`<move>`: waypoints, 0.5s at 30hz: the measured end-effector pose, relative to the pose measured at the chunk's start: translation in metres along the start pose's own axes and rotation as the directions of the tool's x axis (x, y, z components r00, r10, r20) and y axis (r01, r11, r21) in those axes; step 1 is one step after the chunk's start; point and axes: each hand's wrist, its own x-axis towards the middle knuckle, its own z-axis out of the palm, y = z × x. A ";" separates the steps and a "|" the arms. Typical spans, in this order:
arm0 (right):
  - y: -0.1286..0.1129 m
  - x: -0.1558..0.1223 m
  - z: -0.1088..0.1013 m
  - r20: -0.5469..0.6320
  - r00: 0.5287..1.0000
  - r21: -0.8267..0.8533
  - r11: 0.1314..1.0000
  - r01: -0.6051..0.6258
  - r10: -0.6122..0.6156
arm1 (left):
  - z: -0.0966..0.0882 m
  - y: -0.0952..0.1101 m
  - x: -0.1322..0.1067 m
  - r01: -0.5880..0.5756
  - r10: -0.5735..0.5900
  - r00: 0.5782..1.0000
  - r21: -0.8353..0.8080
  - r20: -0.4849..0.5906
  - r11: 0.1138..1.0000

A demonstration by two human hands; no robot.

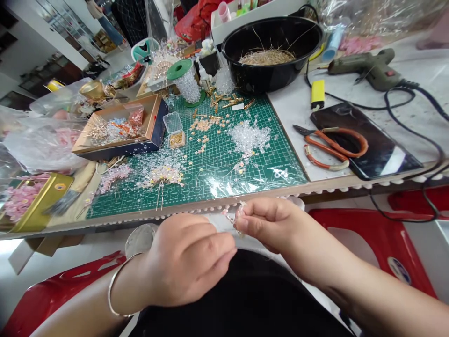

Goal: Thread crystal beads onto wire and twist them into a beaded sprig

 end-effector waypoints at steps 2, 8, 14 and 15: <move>-0.002 -0.002 0.001 0.036 0.999 0.029 1.000 0.000 -0.001 | 0.004 -0.007 -0.003 0.141 -0.137 0.990 -0.224 0.033 0.964; -0.011 -0.009 0.009 0.175 0.980 -0.107 0.992 -0.072 0.090 | -0.004 -0.031 0.010 0.620 -0.400 0.776 -0.472 0.488 0.627; 0.000 -0.005 0.004 0.186 0.970 -0.281 0.955 -0.098 0.154 | -0.025 -0.040 0.041 0.306 -0.178 0.872 -0.224 0.457 0.925; 0.001 -0.004 0.003 0.188 0.970 -0.294 0.951 -0.095 0.155 | -0.027 -0.040 0.045 0.257 -0.142 0.875 -0.196 0.463 0.946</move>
